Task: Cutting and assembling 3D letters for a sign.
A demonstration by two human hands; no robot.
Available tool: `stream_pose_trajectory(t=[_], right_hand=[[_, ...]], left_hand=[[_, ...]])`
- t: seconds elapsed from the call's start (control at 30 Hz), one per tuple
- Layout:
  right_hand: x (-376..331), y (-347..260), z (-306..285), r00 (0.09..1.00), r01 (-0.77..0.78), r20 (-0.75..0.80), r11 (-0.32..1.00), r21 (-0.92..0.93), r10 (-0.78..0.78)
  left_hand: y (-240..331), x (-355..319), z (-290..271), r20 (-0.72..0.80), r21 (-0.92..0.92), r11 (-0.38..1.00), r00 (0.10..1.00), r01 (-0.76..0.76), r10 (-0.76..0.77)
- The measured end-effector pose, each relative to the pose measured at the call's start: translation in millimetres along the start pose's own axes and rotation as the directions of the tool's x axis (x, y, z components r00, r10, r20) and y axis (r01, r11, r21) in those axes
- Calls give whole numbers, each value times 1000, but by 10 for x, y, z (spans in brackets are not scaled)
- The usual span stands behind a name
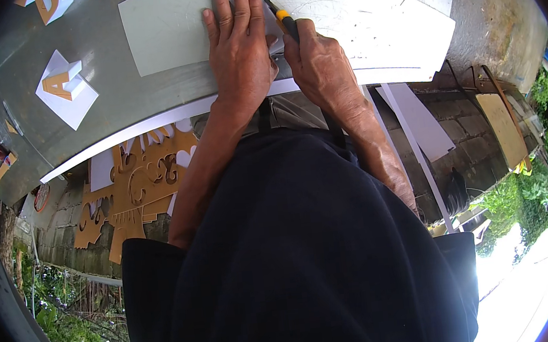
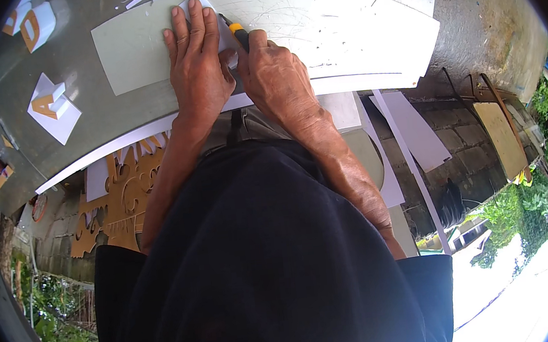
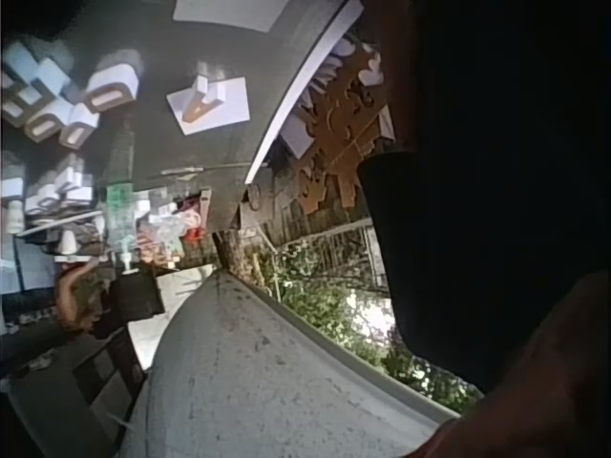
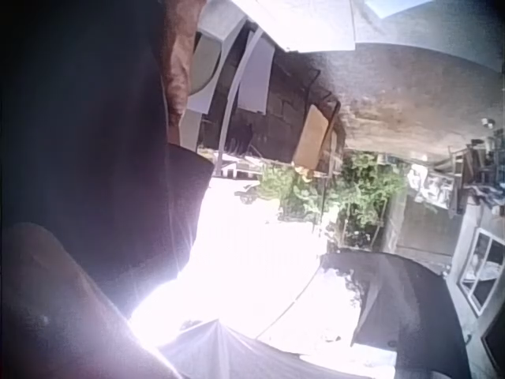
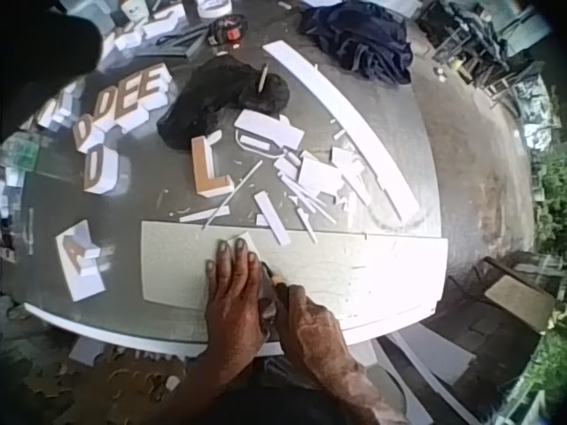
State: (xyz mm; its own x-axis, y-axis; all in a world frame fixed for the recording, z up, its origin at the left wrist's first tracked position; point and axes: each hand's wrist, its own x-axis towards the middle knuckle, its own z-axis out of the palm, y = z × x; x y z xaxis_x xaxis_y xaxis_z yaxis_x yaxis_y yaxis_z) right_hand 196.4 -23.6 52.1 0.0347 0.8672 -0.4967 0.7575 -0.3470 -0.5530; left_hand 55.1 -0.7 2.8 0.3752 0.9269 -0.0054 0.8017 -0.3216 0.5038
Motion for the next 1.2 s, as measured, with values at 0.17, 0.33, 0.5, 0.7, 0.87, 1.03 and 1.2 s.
stream_pose_trajectory(t=[0.17,0.33,0.5,0.7,0.87,1.03,1.2], right_hand=[[-21,-74,-23,999,-17,34,997,-75,20],[-406,-12,-2,988,-112,73,957,-268,136],[-444,30,-127,974,-158,142,977,-142,178],[-384,97,-146,995,-95,-29,994,50,97],[-107,10,-120,999,-40,23,999,18,39],[-20,-13,-50,1000,-4,4,1000,-18,4],[32,13,1,999,10,-34,1000,-22,-11]], left_hand=[[10,8,-13,-12,-11,1000,1000,-7,7],[41,-44,-8,12,-28,999,1000,26,-26],[-2,5,2,-10,-40,999,1000,2,-2],[-11,14,19,-18,-31,1000,1000,-2,2],[-14,-14,9,-23,-34,999,1000,6,-7],[-27,-17,32,-41,-33,999,999,-14,13],[-34,-22,32,-44,-39,999,999,-13,11]])
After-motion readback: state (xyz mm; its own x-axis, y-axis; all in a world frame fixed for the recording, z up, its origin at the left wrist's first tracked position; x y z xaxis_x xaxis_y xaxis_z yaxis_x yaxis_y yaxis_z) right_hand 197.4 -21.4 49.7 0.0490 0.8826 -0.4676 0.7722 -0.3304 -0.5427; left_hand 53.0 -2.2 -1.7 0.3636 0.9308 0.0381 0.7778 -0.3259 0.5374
